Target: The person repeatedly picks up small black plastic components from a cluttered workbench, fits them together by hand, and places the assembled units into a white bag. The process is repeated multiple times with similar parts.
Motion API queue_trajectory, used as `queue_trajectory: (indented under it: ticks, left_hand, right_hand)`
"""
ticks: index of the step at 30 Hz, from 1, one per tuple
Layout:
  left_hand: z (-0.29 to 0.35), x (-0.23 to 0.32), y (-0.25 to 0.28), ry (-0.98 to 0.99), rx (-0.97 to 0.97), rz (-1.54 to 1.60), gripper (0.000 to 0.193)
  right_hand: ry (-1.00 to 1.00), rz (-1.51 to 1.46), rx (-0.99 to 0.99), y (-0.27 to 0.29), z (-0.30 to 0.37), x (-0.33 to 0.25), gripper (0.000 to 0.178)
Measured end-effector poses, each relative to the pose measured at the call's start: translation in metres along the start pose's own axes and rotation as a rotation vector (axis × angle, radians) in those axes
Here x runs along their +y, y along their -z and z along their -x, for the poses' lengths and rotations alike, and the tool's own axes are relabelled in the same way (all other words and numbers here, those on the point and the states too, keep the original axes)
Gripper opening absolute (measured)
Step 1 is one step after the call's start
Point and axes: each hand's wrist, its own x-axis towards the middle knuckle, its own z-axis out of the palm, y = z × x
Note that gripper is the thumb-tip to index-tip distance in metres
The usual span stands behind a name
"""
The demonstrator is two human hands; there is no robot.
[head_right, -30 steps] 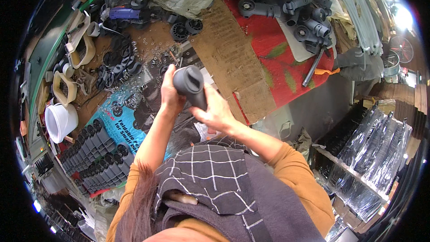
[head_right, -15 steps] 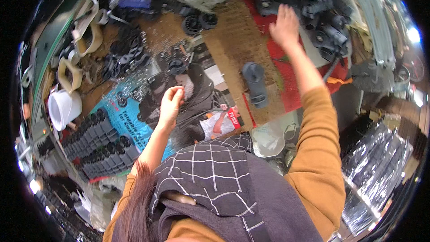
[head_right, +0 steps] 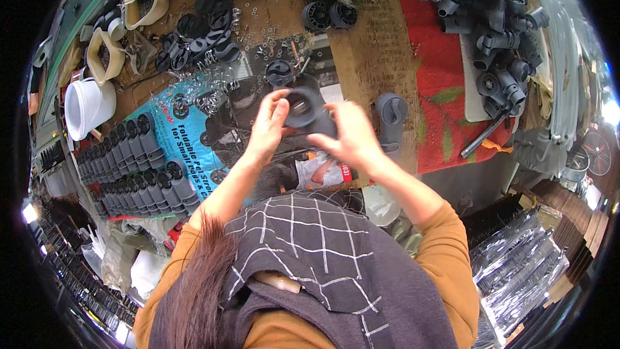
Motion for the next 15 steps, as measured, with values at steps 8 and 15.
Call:
queue_trajectory:
  ticks: [8,15]
  left_hand:
    - [0.005,-0.030,0.051,-0.138,0.014,-0.338,0.033]
    - [0.013,-0.022,0.047,-0.339,0.253,-0.984,0.044]
  right_hand:
    - [0.515,0.388,0.265,-0.074,-0.110,-0.003,0.030]
    - [-0.152,-0.869,-0.018,-0.059,-0.075,-0.025,0.020]
